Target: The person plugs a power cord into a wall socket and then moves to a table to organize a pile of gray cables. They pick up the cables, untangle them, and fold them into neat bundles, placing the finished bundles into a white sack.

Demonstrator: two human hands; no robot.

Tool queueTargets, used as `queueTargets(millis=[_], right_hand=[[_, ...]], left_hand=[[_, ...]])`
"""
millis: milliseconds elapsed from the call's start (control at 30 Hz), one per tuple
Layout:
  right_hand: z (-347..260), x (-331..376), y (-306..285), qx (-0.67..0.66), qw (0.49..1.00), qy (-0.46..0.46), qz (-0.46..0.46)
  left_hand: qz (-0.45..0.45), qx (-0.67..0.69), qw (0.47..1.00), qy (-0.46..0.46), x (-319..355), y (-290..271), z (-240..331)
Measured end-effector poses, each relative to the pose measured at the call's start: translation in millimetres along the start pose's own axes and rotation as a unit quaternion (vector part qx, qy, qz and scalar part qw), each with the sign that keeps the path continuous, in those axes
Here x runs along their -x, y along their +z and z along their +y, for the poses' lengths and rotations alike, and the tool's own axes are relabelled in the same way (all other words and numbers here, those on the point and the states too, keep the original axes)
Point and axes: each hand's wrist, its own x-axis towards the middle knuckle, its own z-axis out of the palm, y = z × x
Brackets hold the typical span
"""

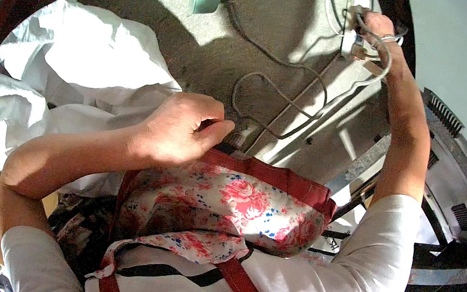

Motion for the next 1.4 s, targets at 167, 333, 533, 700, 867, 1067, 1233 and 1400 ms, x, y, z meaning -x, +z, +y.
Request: queueTargets(millis=[167,333,533,700,867,1067,1233,1400], right_hand=[[-5.2,-11.8,10.0,-0.058,0.998,0.025,0.030],[5.8,5.5,17.5,-0.215,0.970,0.103,0.053],[28.8,36.5,-44.7,-0.258,0.867,0.228,0.359],[-10.3,106.3,-149.5,-0.361,0.834,0.165,0.383],[-109.1,171.9,-230.5,-0.174,0.845,-0.374,0.339],[-189.4,281.4,-222.7,-0.147,0.820,-0.553,0.011],[-172.3,302.7,-172.2,-0.345,0.783,-0.494,0.157],[-166.6,302.5,-163.8,-0.440,0.707,-0.535,0.139]], left_hand=[[0.007,0.023,1.000,-0.019,2.4,-0.6,23.1],[-0.011,-0.045,0.996,0.079,17.5,-13.3,51.7],[-0.038,-0.134,0.983,0.120,32.3,-15.5,67.4],[-0.157,-0.334,0.920,0.129,60.4,-17.9,125.0],[-0.120,-0.404,0.883,0.205,135.5,-29.2,150.5],[-0.095,-0.467,0.874,0.094,198.2,-51.5,155.6],[0.037,-0.478,0.872,0.095,221.0,-47.9,136.1],[-0.036,-0.450,0.886,0.106,226.1,-67.3,148.7]])
